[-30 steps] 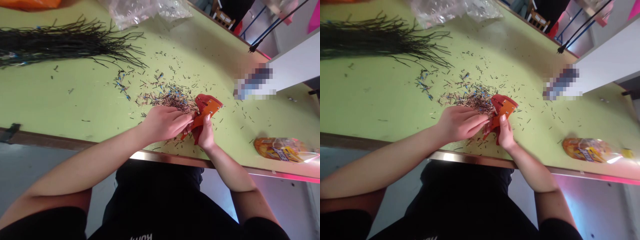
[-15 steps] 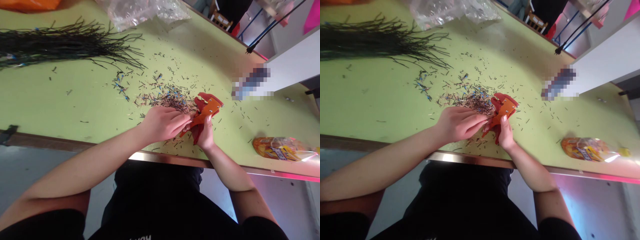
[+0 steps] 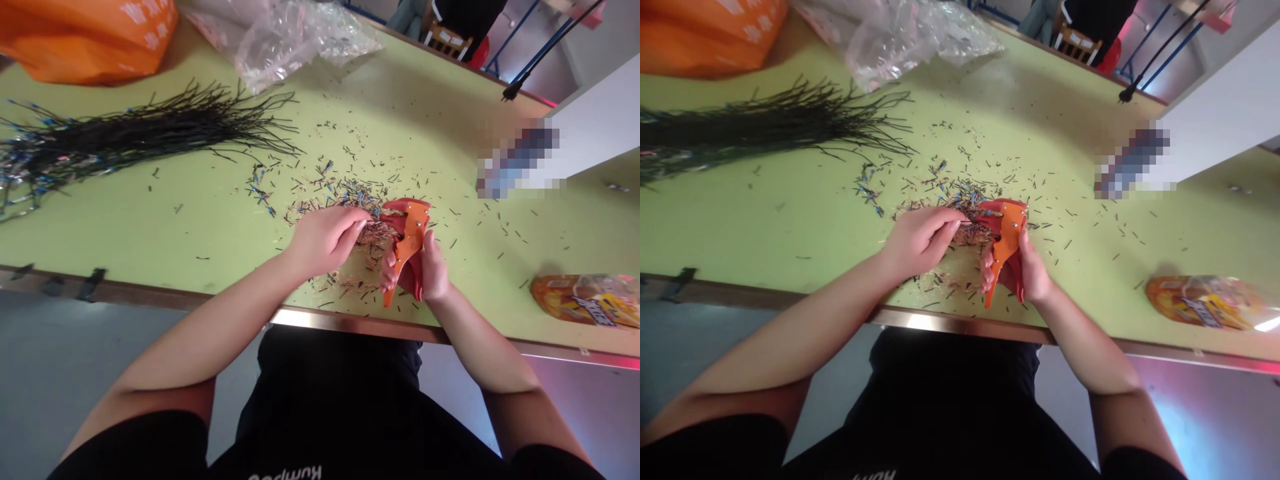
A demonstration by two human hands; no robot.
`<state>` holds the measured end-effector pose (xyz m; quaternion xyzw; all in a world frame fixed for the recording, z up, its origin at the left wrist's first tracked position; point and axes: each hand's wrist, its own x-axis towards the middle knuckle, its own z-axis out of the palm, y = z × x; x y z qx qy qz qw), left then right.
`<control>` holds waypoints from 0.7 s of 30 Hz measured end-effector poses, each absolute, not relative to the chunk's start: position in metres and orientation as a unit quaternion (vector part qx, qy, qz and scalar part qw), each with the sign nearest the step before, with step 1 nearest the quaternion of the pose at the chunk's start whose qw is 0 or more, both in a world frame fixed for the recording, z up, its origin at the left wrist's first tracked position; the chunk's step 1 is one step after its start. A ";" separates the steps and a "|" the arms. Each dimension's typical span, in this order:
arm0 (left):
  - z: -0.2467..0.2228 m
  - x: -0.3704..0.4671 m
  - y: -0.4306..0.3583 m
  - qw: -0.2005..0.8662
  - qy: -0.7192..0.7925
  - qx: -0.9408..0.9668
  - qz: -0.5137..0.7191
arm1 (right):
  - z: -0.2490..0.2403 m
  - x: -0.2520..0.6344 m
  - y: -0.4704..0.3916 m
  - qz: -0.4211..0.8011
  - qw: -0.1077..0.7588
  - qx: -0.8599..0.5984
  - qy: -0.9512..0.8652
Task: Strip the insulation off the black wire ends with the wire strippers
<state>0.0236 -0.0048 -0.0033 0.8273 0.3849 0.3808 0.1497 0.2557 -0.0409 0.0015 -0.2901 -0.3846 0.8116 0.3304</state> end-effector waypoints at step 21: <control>-0.004 0.026 -0.010 -0.011 0.397 0.841 0.368 | -0.005 0.253 -0.049 0.780 0.307 -0.312 -0.446</control>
